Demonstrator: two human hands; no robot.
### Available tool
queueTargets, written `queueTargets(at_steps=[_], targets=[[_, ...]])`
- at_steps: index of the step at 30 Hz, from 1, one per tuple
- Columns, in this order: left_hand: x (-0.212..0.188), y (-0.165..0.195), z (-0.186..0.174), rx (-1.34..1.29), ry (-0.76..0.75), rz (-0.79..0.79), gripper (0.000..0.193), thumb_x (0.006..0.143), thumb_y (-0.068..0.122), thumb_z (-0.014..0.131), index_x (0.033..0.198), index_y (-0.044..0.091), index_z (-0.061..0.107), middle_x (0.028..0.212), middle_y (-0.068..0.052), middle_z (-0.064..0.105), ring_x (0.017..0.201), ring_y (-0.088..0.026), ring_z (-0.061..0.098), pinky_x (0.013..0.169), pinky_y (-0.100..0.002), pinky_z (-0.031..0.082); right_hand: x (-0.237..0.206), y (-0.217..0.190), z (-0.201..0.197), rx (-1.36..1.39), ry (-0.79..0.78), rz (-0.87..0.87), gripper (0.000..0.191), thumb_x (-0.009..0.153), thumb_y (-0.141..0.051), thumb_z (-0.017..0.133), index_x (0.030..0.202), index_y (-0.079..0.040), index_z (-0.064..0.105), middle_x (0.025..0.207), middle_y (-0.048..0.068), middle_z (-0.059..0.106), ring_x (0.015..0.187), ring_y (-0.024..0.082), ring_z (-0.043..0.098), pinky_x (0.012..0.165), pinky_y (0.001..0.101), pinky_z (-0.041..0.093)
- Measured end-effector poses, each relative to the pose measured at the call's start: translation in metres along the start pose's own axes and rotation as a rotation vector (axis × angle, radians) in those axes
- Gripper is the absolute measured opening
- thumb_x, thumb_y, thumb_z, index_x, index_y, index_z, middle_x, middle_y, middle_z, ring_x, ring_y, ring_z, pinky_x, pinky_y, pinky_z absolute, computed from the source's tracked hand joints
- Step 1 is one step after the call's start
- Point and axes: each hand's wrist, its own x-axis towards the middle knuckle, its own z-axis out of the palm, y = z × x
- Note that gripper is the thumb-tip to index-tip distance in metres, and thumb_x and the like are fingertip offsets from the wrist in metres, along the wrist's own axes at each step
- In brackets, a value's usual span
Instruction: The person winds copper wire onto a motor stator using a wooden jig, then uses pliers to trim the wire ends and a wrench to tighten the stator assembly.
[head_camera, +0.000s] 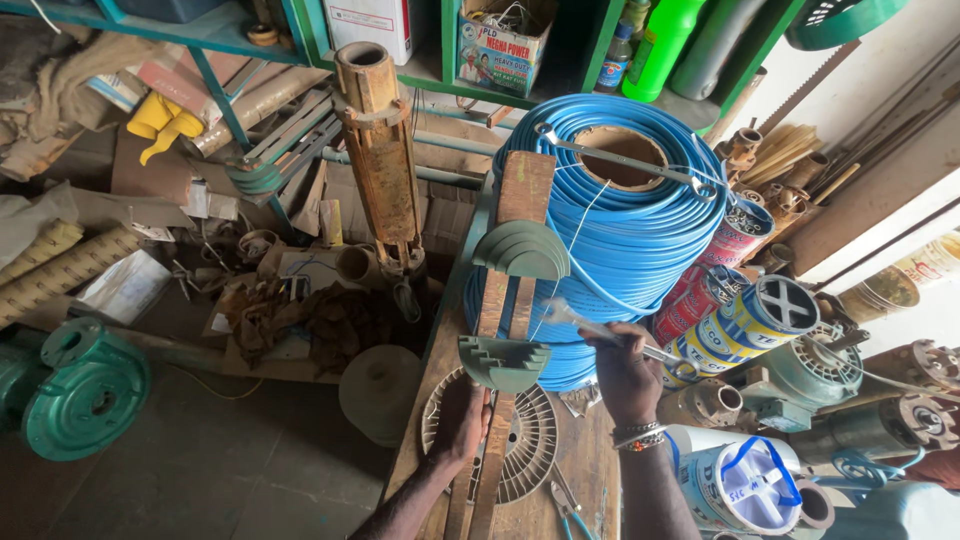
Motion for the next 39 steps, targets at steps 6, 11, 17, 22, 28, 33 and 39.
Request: queueTargets(at_steps=[6, 11, 17, 22, 28, 33, 39], targets=[[0.001, 0.001, 0.000, -0.005, -0.010, 0.015, 0.054, 0.100, 0.064, 0.041, 0.080, 0.014, 0.046, 0.062, 0.008, 0.038, 0.046, -0.002, 0.037, 0.036, -0.021, 0.030, 0.001, 0.004, 0.004, -0.021, 0.005, 0.070, 0.043, 0.111, -0.036, 0.043, 0.114, 0.002, 0.063, 0.105, 0.025, 0.075, 0.101, 0.032, 0.073, 0.088, 0.0391, 0.056], [0.002, 0.002, -0.003, -0.020, -0.008, 0.019, 0.056, 0.098, 0.066, 0.041, 0.080, 0.014, 0.047, 0.061, 0.009, 0.039, 0.046, -0.002, 0.037, 0.037, -0.021, 0.030, 0.000, 0.007, 0.011, -0.207, -0.047, 0.041, 0.042, 0.111, -0.039, 0.047, 0.110, -0.002, 0.066, 0.102, 0.020, 0.076, 0.097, 0.026, 0.075, 0.089, 0.0352, 0.060], [0.005, 0.006, -0.007, -0.011, 0.029, -0.035, 0.055, 0.099, 0.065, 0.043, 0.080, 0.014, 0.048, 0.057, 0.008, 0.041, 0.044, -0.003, 0.038, 0.036, -0.021, 0.032, -0.038, 0.029, 0.015, -1.287, 0.116, -0.316, 0.035, 0.095, -0.041, 0.068, 0.107, -0.008, 0.065, 0.104, 0.011, 0.078, 0.086, 0.017, 0.075, 0.075, 0.0283, 0.060], [0.008, 0.004, -0.006, 0.012, 0.006, 0.030, 0.055, 0.100, 0.065, 0.040, 0.078, 0.015, 0.047, 0.059, 0.010, 0.040, 0.044, -0.002, 0.038, 0.036, -0.021, 0.032, -0.097, 0.072, 0.024, -0.101, 0.334, 0.302, 0.045, 0.099, -0.044, 0.055, 0.125, -0.007, 0.055, 0.108, 0.016, 0.076, 0.100, 0.023, 0.073, 0.093, 0.0384, 0.056], [0.011, -0.002, -0.001, -0.017, 0.030, -0.027, 0.053, 0.101, 0.062, 0.042, 0.078, 0.015, 0.047, 0.056, 0.009, 0.040, 0.043, -0.003, 0.036, 0.036, -0.021, 0.030, -0.123, 0.097, 0.060, 0.632, 0.376, 0.453, 0.042, 0.104, -0.043, 0.043, 0.131, -0.012, 0.052, 0.129, 0.019, 0.067, 0.120, 0.034, 0.061, 0.107, 0.0503, 0.041], [0.011, 0.002, 0.000, -0.028, 0.027, -0.022, 0.054, 0.100, 0.064, 0.042, 0.078, 0.015, 0.048, 0.057, 0.009, 0.038, 0.043, -0.002, 0.034, 0.036, -0.021, 0.027, -0.128, 0.095, 0.078, 0.598, 0.441, 0.492, 0.049, 0.100, -0.041, 0.043, 0.137, -0.013, 0.055, 0.127, 0.015, 0.070, 0.125, 0.030, 0.059, 0.107, 0.0491, 0.043], [0.003, 0.011, -0.008, -0.064, 0.045, -0.038, 0.056, 0.099, 0.066, 0.042, 0.076, 0.015, 0.046, 0.056, 0.008, 0.039, 0.043, -0.003, 0.034, 0.036, -0.021, 0.029, -0.114, 0.113, 0.047, 0.540, 0.254, 0.416, 0.048, 0.108, -0.042, 0.045, 0.139, -0.006, 0.051, 0.116, 0.020, 0.068, 0.124, 0.037, 0.060, 0.110, 0.0517, 0.041]])
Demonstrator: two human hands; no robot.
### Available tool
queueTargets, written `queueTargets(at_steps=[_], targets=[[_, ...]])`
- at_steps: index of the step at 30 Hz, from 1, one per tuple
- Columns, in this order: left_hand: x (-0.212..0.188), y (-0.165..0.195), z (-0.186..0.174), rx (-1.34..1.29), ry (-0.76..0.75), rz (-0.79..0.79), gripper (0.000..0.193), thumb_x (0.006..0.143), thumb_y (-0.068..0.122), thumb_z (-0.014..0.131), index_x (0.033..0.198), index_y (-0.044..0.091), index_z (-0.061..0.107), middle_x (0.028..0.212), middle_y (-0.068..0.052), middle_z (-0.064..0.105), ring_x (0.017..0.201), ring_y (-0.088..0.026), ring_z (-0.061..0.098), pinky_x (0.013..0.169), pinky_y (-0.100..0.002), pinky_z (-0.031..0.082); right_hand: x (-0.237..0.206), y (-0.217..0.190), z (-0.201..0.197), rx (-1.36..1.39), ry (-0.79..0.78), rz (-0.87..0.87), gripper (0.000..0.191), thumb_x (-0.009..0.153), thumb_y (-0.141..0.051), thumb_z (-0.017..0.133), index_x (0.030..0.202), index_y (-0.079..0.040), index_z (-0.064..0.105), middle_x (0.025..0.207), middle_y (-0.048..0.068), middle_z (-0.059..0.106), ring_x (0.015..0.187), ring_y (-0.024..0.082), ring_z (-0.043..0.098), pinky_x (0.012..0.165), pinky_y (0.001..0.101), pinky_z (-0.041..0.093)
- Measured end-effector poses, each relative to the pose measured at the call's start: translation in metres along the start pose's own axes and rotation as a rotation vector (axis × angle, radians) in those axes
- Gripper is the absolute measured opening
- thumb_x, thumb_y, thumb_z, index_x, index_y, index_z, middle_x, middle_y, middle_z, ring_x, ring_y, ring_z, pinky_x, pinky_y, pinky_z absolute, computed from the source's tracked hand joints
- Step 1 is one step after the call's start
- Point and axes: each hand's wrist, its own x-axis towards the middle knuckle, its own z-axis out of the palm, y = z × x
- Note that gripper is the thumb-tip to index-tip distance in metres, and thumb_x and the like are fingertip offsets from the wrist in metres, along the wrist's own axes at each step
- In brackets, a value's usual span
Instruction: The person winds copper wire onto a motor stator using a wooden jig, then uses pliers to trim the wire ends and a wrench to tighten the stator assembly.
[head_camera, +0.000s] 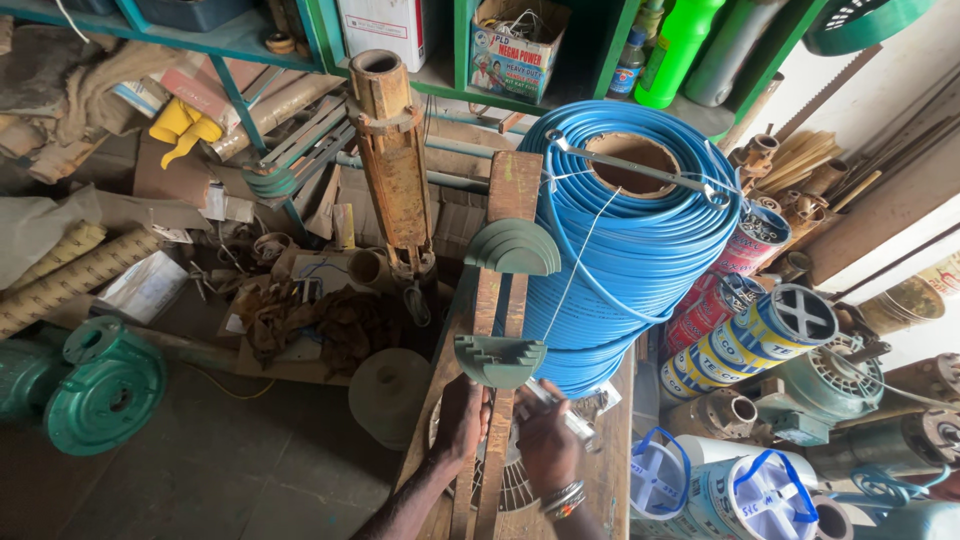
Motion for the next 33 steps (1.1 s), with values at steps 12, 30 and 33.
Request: queueTargets(at_steps=[12, 30, 33], targets=[[0.001, -0.014, -0.002, 0.038, 0.032, 0.042, 0.057, 0.097, 0.067, 0.039, 0.076, 0.015, 0.047, 0.054, 0.008, 0.038, 0.041, -0.003, 0.033, 0.034, -0.021, 0.028, -0.032, 0.008, 0.053, -0.060, 0.099, 0.151, 0.063, 0.100, -0.049, 0.037, 0.149, -0.011, 0.041, 0.148, 0.019, 0.057, 0.133, 0.034, 0.055, 0.113, 0.0497, 0.039], [0.000, -0.023, 0.005, 0.066, 0.021, 0.074, 0.058, 0.100, 0.065, 0.036, 0.078, 0.013, 0.048, 0.064, 0.008, 0.040, 0.048, -0.003, 0.035, 0.039, -0.021, 0.028, -0.029, 0.013, 0.031, -0.129, 0.125, 0.130, 0.072, 0.098, -0.057, 0.043, 0.141, 0.001, 0.053, 0.129, 0.019, 0.069, 0.116, 0.031, 0.066, 0.102, 0.0444, 0.049], [-0.001, -0.018, 0.010, 0.085, 0.037, 0.125, 0.059, 0.100, 0.064, 0.038, 0.079, 0.010, 0.052, 0.066, 0.007, 0.044, 0.049, -0.003, 0.038, 0.040, -0.021, 0.030, -0.027, 0.004, 0.035, 0.020, -0.005, 0.185, 0.075, 0.099, -0.059, 0.044, 0.142, 0.002, 0.051, 0.133, 0.023, 0.065, 0.118, 0.034, 0.064, 0.103, 0.0484, 0.047]])
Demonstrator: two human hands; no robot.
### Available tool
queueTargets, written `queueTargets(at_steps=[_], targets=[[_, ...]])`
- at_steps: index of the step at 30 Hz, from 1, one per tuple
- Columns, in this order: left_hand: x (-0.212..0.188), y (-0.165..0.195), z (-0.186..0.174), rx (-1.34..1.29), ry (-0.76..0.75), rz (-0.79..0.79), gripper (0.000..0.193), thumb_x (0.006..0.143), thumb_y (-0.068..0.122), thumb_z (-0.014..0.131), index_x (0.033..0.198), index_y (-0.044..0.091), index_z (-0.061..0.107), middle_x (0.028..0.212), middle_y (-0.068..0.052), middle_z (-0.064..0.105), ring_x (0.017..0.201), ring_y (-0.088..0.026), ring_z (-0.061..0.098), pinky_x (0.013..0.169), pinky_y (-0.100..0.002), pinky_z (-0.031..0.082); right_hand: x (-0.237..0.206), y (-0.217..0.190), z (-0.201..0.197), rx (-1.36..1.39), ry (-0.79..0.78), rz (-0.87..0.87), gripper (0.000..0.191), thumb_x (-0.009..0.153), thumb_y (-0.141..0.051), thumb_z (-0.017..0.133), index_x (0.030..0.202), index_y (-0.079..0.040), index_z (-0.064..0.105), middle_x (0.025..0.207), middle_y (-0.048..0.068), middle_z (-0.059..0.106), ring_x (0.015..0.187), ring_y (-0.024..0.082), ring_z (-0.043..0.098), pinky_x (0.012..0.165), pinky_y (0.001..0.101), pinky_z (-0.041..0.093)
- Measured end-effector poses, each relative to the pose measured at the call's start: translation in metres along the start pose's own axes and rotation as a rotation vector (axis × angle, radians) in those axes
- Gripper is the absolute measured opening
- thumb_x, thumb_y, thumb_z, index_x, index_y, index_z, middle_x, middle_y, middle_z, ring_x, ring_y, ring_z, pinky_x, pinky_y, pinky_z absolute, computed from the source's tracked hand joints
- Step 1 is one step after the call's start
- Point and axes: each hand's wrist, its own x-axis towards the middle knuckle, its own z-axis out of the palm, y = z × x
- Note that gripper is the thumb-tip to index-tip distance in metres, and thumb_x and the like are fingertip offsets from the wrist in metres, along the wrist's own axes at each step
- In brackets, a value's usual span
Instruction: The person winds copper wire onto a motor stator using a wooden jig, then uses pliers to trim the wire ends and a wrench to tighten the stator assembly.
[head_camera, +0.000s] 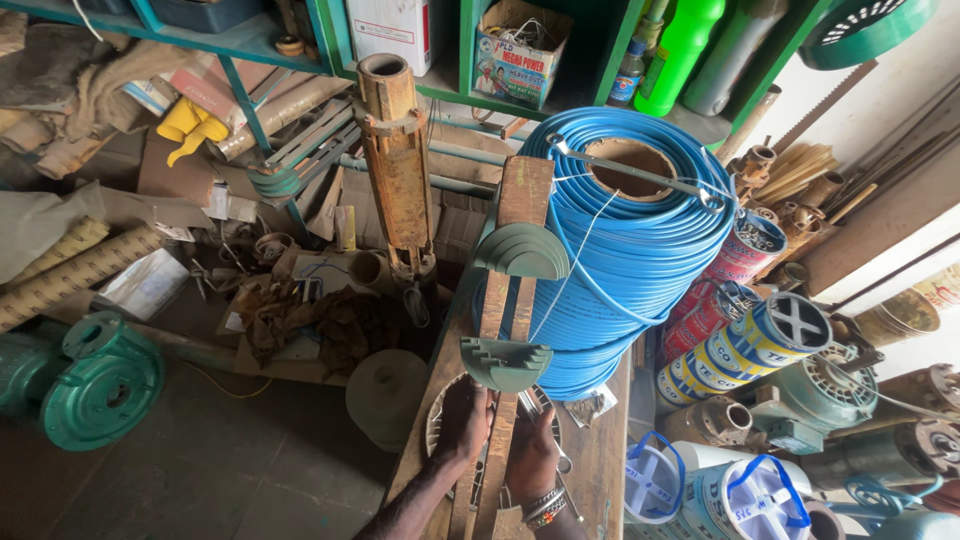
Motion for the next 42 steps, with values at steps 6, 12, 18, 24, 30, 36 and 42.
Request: queueTargets(at_steps=[6, 12, 18, 24, 30, 36, 42], targets=[[0.003, -0.005, 0.002, 0.042, -0.019, 0.058, 0.060, 0.099, 0.066, 0.035, 0.078, 0.011, 0.047, 0.066, 0.006, 0.041, 0.050, -0.004, 0.039, 0.040, -0.022, 0.032, 0.002, -0.011, 0.005, -0.013, 0.000, -0.078, 0.066, 0.100, -0.051, 0.041, 0.144, -0.004, 0.049, 0.138, 0.021, 0.063, 0.127, 0.036, 0.059, 0.110, 0.0526, 0.039], [0.001, -0.003, 0.006, 0.057, -0.009, 0.075, 0.062, 0.099, 0.069, 0.034, 0.077, 0.012, 0.045, 0.067, 0.006, 0.039, 0.052, -0.004, 0.037, 0.041, -0.023, 0.031, 0.025, -0.039, -0.029, -0.431, 0.119, -0.129, 0.055, 0.101, -0.046, 0.047, 0.136, -0.004, 0.054, 0.127, 0.016, 0.068, 0.114, 0.026, 0.068, 0.098, 0.0424, 0.051], [-0.010, 0.004, 0.009, 0.046, -0.047, 0.054, 0.063, 0.100, 0.069, 0.034, 0.075, 0.012, 0.045, 0.065, 0.005, 0.037, 0.052, -0.006, 0.037, 0.041, -0.025, 0.032, 0.063, -0.117, -0.051, -2.186, 0.055, -0.626, 0.024, 0.105, -0.027, 0.057, 0.124, -0.013, 0.057, 0.100, 0.003, 0.074, 0.079, 0.014, 0.075, 0.061, 0.0272, 0.059], [-0.003, -0.001, 0.005, 0.117, -0.030, 0.085, 0.065, 0.097, 0.073, 0.029, 0.075, 0.014, 0.042, 0.063, 0.007, 0.038, 0.049, -0.004, 0.038, 0.037, -0.023, 0.032, 0.044, -0.118, -0.020, -1.892, 0.118, -0.682, 0.029, 0.088, -0.020, 0.076, 0.113, -0.015, 0.062, 0.090, 0.003, 0.080, 0.075, 0.017, 0.078, 0.059, 0.0295, 0.060], [0.000, 0.002, -0.011, 0.000, 0.045, 0.017, 0.063, 0.096, 0.072, 0.036, 0.074, 0.014, 0.046, 0.061, 0.007, 0.039, 0.046, -0.004, 0.038, 0.034, -0.023, 0.031, 0.008, -0.092, -0.018, -1.639, 0.097, -0.778, 0.032, 0.101, -0.017, 0.063, 0.131, -0.007, 0.056, 0.109, -0.002, 0.077, 0.075, 0.016, 0.077, 0.065, 0.0301, 0.061], [-0.001, 0.007, -0.009, 0.042, 0.050, -0.022, 0.063, 0.096, 0.070, 0.036, 0.073, 0.013, 0.046, 0.059, 0.006, 0.040, 0.044, -0.004, 0.039, 0.034, -0.022, 0.033, 0.008, -0.022, -0.029, -1.193, 0.358, -0.218, 0.045, 0.100, -0.045, 0.051, 0.135, -0.017, 0.055, 0.128, 0.001, 0.072, 0.083, 0.016, 0.076, 0.071, 0.0311, 0.058], [-0.002, 0.008, -0.004, -0.055, 0.028, 0.011, 0.059, 0.097, 0.068, 0.041, 0.077, 0.013, 0.047, 0.063, 0.008, 0.040, 0.046, -0.003, 0.038, 0.036, -0.022, 0.032, 0.007, 0.013, -0.027, 0.017, 0.049, -0.202, 0.053, 0.106, -0.049, 0.040, 0.140, -0.009, 0.049, 0.144, 0.022, 0.055, 0.128, 0.030, 0.059, 0.106, 0.0415, 0.050]])
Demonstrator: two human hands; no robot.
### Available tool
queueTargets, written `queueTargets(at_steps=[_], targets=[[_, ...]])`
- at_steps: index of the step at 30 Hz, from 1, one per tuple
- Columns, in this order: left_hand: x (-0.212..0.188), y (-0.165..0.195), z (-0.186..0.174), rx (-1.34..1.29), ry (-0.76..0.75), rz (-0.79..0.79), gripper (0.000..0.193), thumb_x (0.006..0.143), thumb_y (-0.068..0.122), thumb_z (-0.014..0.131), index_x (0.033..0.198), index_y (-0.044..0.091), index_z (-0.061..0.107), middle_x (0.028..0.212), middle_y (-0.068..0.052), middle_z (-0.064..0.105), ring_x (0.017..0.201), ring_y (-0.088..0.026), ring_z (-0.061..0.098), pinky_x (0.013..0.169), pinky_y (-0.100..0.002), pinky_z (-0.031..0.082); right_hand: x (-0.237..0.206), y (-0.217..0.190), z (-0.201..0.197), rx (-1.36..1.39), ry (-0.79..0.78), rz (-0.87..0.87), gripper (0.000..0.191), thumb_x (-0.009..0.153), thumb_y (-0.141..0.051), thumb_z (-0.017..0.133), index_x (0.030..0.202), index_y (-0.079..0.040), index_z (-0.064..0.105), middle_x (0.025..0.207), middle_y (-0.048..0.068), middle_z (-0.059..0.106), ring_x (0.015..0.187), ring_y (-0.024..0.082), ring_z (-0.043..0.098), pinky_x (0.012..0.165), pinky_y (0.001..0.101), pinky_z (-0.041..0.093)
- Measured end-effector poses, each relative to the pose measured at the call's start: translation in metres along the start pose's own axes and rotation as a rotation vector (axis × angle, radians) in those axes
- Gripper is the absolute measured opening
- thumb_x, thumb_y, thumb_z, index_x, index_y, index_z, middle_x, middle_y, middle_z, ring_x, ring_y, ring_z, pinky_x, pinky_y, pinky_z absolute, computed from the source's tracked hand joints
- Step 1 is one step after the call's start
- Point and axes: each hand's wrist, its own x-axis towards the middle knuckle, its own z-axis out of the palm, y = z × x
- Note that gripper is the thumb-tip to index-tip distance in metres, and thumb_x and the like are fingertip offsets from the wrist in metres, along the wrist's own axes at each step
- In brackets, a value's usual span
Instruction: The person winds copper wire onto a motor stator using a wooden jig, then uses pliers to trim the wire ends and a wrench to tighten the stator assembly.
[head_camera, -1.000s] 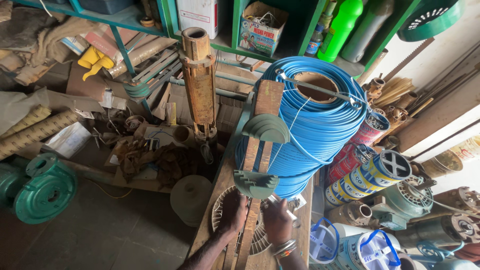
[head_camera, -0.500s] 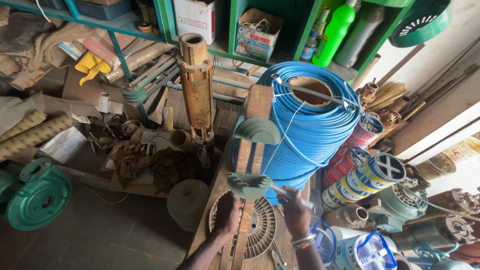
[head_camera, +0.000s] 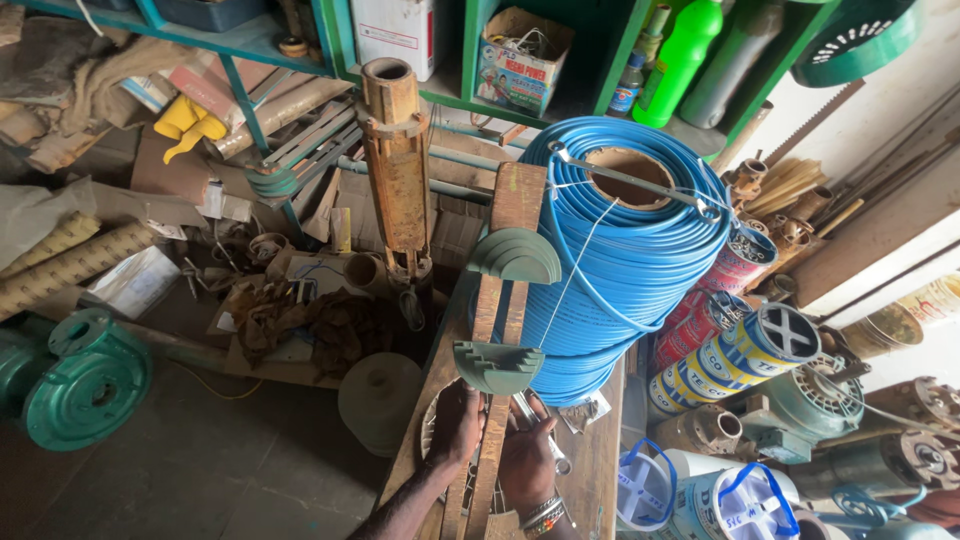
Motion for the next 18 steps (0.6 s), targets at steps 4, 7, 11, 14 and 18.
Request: queueTargets(at_steps=[4, 7, 11, 14, 18], targets=[[-0.002, 0.004, 0.000, -0.052, 0.004, -0.031, 0.058, 0.098, 0.066, 0.044, 0.077, 0.012, 0.045, 0.063, 0.007, 0.040, 0.046, -0.003, 0.039, 0.037, -0.022, 0.030, -0.009, -0.003, 0.017, -0.033, 0.070, 0.122, 0.065, 0.098, -0.057, 0.042, 0.145, -0.012, 0.043, 0.143, 0.020, 0.060, 0.121, 0.030, 0.063, 0.098, 0.0429, 0.052], [-0.005, 0.008, -0.002, -0.029, 0.006, -0.075, 0.058, 0.099, 0.066, 0.042, 0.077, 0.012, 0.047, 0.059, 0.007, 0.039, 0.044, -0.003, 0.036, 0.036, -0.021, 0.029, -0.014, -0.005, 0.030, -0.089, 0.053, 0.167, 0.074, 0.094, -0.061, 0.042, 0.149, -0.012, 0.039, 0.136, 0.019, 0.063, 0.114, 0.030, 0.066, 0.095, 0.0458, 0.056], [-0.009, 0.009, -0.005, -0.049, -0.034, -0.093, 0.056, 0.098, 0.064, 0.043, 0.077, 0.013, 0.045, 0.059, 0.008, 0.039, 0.043, -0.003, 0.035, 0.035, -0.021, 0.028, -0.014, 0.000, 0.031, -0.106, -0.176, 0.067, 0.080, 0.102, -0.063, 0.042, 0.160, -0.008, 0.034, 0.128, 0.021, 0.067, 0.104, 0.028, 0.067, 0.088, 0.0445, 0.056], [-0.010, 0.005, -0.009, -0.042, -0.054, -0.084, 0.056, 0.099, 0.065, 0.042, 0.077, 0.013, 0.045, 0.057, 0.007, 0.040, 0.043, -0.003, 0.037, 0.035, -0.022, 0.030, -0.013, 0.008, 0.018, -0.151, -0.138, 0.076, 0.077, 0.102, -0.062, 0.032, 0.159, -0.009, 0.032, 0.121, 0.018, 0.069, 0.097, 0.025, 0.068, 0.082, 0.0426, 0.056], [-0.011, 0.003, -0.020, -0.093, -0.129, -0.061, 0.057, 0.102, 0.062, 0.042, 0.076, 0.011, 0.045, 0.054, 0.004, 0.041, 0.041, -0.006, 0.037, 0.035, -0.023, 0.031, -0.020, 0.015, -0.005, -0.793, -0.067, -0.138, 0.070, 0.107, -0.055, 0.020, 0.150, -0.004, 0.043, 0.117, 0.016, 0.073, 0.096, 0.021, 0.071, 0.087, 0.0373, 0.057]])
